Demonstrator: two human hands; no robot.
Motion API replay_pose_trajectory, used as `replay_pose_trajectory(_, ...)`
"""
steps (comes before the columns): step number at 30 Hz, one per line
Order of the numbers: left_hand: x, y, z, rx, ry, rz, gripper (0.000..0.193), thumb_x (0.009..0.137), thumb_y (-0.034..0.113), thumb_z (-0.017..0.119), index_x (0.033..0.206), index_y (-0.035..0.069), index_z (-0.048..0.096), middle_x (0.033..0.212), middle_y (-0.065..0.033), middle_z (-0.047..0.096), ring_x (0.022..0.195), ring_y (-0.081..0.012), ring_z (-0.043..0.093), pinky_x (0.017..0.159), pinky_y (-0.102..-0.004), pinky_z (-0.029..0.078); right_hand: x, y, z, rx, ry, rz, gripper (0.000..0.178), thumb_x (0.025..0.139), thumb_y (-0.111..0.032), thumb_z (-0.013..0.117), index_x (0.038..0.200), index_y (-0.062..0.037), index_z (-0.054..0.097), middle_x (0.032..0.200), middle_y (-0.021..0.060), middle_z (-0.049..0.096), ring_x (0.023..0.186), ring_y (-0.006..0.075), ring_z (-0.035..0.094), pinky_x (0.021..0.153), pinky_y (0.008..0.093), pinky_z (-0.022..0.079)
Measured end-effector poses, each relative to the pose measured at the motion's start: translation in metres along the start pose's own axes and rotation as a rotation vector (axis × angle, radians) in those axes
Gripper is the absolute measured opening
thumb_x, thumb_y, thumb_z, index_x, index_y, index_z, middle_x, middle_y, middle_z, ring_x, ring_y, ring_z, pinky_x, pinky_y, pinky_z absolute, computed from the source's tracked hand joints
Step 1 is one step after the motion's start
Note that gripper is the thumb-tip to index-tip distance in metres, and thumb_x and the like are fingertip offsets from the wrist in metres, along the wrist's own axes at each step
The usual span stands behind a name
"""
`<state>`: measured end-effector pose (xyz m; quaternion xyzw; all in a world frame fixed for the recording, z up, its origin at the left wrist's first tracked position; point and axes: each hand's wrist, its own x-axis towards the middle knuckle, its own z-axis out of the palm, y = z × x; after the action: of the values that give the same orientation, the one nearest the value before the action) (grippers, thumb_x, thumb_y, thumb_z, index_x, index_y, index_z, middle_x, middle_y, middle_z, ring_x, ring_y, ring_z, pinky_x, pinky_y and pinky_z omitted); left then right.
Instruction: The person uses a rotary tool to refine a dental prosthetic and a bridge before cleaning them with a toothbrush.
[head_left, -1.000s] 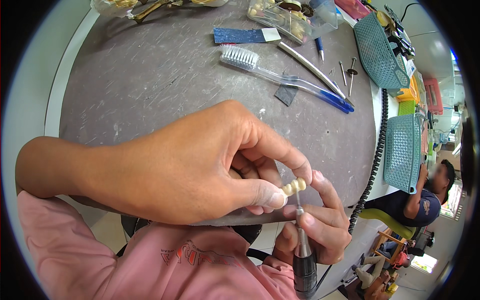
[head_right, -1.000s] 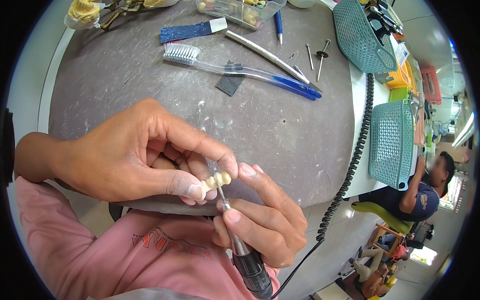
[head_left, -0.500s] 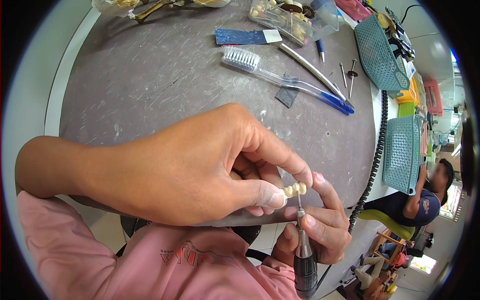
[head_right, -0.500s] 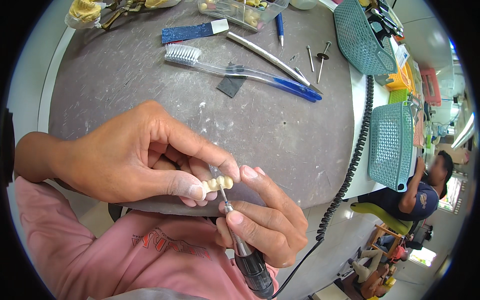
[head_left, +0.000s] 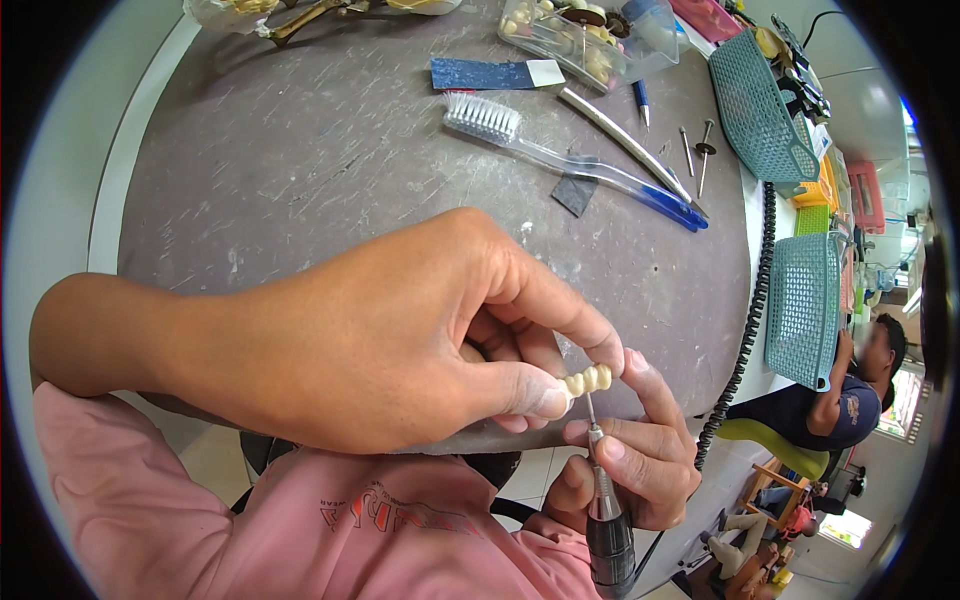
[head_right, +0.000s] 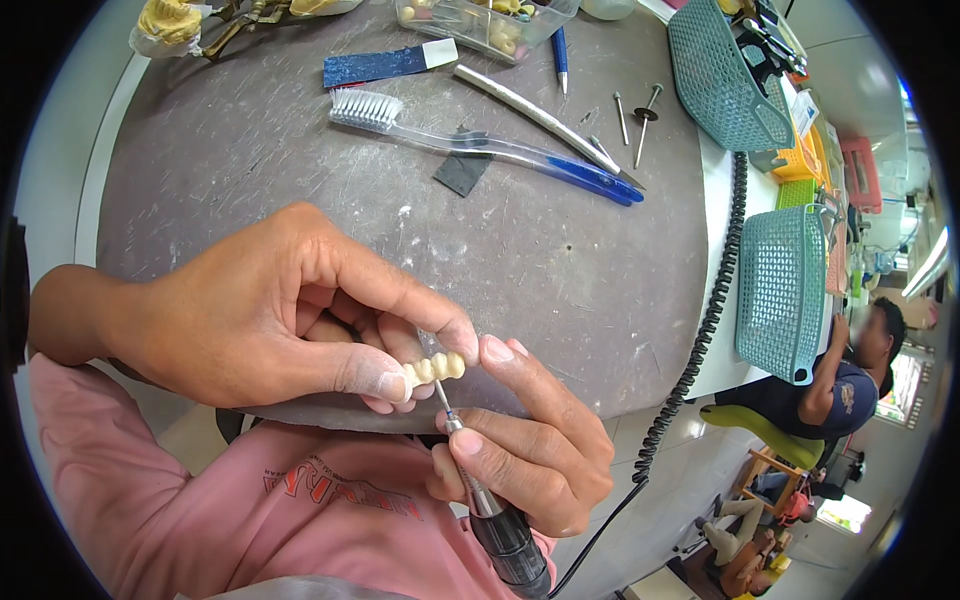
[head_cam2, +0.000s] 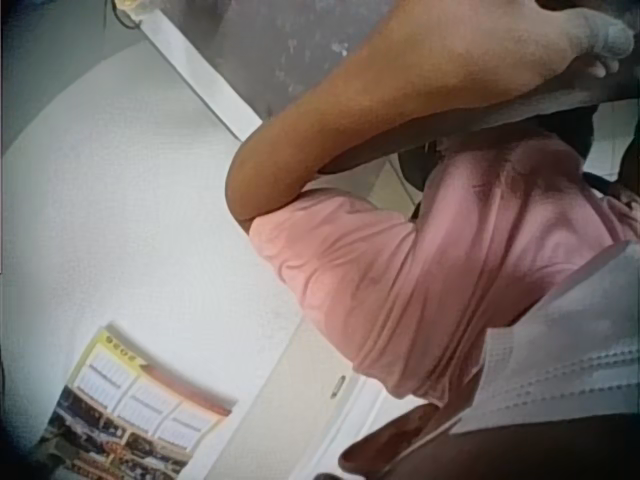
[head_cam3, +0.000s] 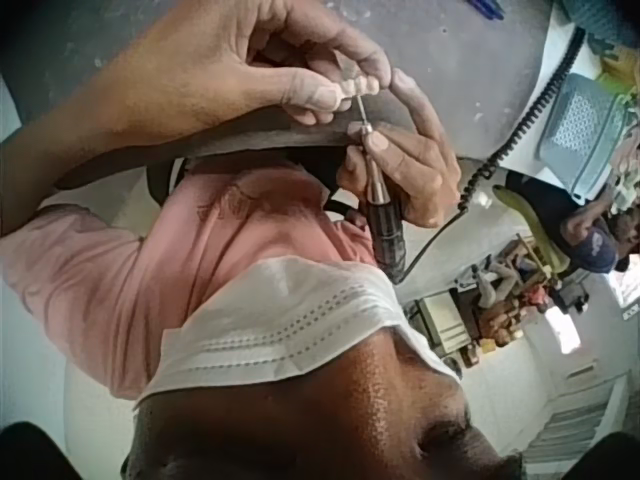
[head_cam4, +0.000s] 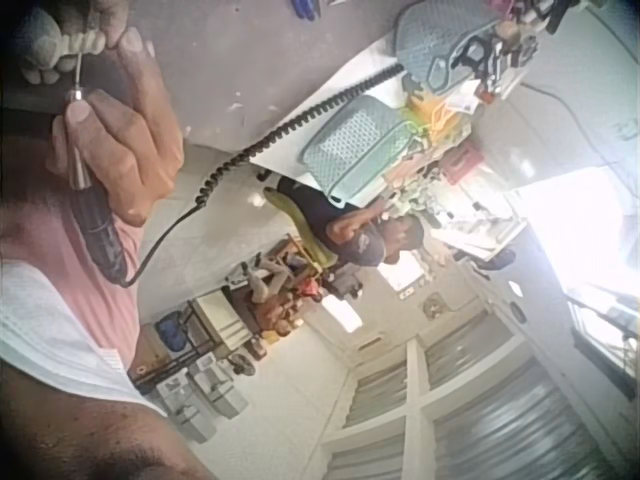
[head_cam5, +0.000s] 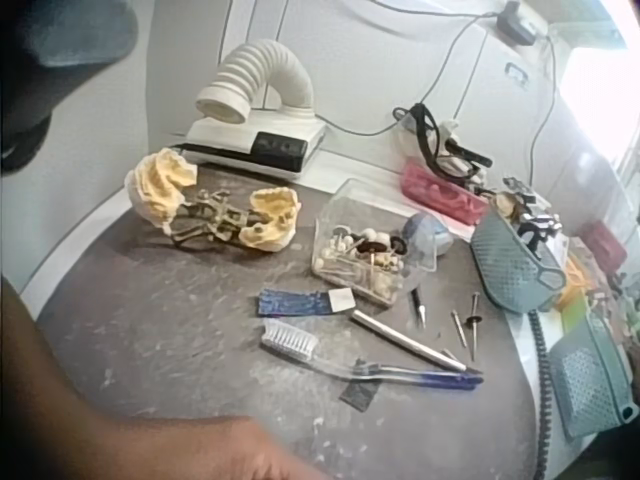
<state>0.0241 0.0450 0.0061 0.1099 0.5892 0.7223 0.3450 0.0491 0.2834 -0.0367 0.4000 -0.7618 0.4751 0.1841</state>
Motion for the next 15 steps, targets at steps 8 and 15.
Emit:
replay_pose_trajectory(8,0.0009,-0.0001,-0.0006,-0.013,-0.006,-0.012,0.037,0.089,-0.004,0.064,0.126,-0.006,0.062,0.095,-0.0127,0.072,0.088,-0.0097,0.068,0.083,-0.0213,0.056,0.0,-0.0012,0.0041,-0.034,0.032,0.013,0.03,0.083,-0.024,0.08,0.102,-0.0057,0.068,0.077,0.0084,0.073,0.102,0.0375,0.07,0.088,0.0481,0.059)
replay_pose_trajectory(15,0.0001,-0.0007,-0.0002,-0.011,-0.003,-0.01,0.036,0.09,-0.003,0.065,0.126,-0.005,0.062,0.094,-0.0108,0.071,0.088,-0.0086,0.067,0.083,-0.0208,0.056,0.0012,-0.0011,0.0051,-0.021,0.052,-0.002,0.027,0.084,-0.023,0.079,0.101,-0.0052,0.067,0.075,0.0088,0.072,0.101,0.038,0.07,0.087,0.0481,0.06)
